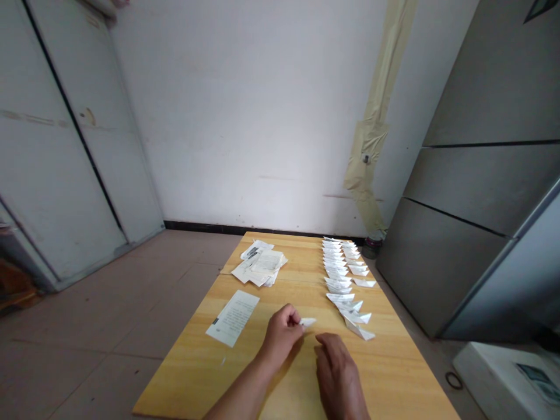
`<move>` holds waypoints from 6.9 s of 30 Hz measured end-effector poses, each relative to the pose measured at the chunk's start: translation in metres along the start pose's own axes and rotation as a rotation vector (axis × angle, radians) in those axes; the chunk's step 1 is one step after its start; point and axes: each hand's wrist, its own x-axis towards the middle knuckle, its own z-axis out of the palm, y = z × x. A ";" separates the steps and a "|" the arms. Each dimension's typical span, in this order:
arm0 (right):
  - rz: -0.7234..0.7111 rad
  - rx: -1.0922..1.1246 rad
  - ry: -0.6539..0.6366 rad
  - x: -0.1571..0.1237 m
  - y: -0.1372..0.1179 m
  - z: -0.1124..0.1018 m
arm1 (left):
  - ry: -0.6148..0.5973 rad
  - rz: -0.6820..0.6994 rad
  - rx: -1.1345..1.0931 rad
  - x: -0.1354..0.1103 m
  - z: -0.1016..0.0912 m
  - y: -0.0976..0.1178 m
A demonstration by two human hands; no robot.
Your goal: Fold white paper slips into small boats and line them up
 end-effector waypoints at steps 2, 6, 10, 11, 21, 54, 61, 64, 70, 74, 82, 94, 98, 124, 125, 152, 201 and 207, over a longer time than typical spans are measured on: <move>0.233 0.265 0.008 0.006 -0.004 0.002 | 0.003 -0.063 -0.207 -0.004 -0.001 0.003; 0.640 0.841 0.039 0.019 -0.018 0.008 | 0.025 -0.063 -0.371 -0.013 0.003 0.007; 0.730 1.061 0.042 0.025 -0.028 0.013 | 0.091 0.055 -0.301 -0.015 0.010 -0.001; 0.728 1.074 0.037 0.025 -0.029 0.013 | 0.106 0.092 -0.240 -0.015 0.011 -0.004; 0.634 1.068 -0.061 0.025 -0.027 0.014 | 0.142 0.287 0.036 -0.015 0.016 -0.014; 0.521 1.106 -0.123 0.029 -0.014 0.010 | 0.108 0.522 0.062 -0.024 0.018 -0.012; 0.514 1.021 -0.127 0.033 -0.023 0.002 | 0.096 0.382 0.084 -0.025 0.018 -0.013; 0.509 1.006 -0.152 0.035 -0.030 -0.004 | 0.042 0.308 0.043 -0.025 0.017 -0.011; 0.521 1.014 -0.227 0.037 -0.035 -0.010 | -0.059 0.253 -0.011 -0.022 0.015 -0.009; 0.460 0.886 -0.272 0.042 -0.031 -0.013 | -0.103 0.183 -0.037 -0.019 0.015 -0.012; 0.389 0.759 -0.419 0.048 -0.021 -0.022 | -0.127 0.268 0.081 -0.016 0.012 -0.015; 0.096 0.403 -0.509 0.058 -0.009 -0.035 | -0.218 0.441 0.271 -0.019 -0.004 -0.002; 0.067 0.347 -0.490 0.056 -0.014 -0.034 | -0.266 0.323 0.222 -0.022 -0.009 0.004; 0.460 0.776 -0.248 0.037 -0.028 -0.010 | -0.129 0.158 0.021 -0.026 -0.002 0.001; 0.443 0.761 -0.256 0.037 -0.028 -0.009 | -0.133 0.164 0.026 -0.026 -0.002 0.000; 0.444 0.667 -0.290 0.041 -0.028 -0.018 | -0.258 0.066 0.041 -0.022 -0.009 -0.007; 0.522 0.839 -0.250 0.030 -0.012 -0.002 | -0.284 -0.007 -0.083 -0.018 -0.011 0.000; 0.494 0.837 -0.251 0.031 -0.016 -0.001 | -0.214 -0.102 -0.246 -0.014 -0.010 -0.005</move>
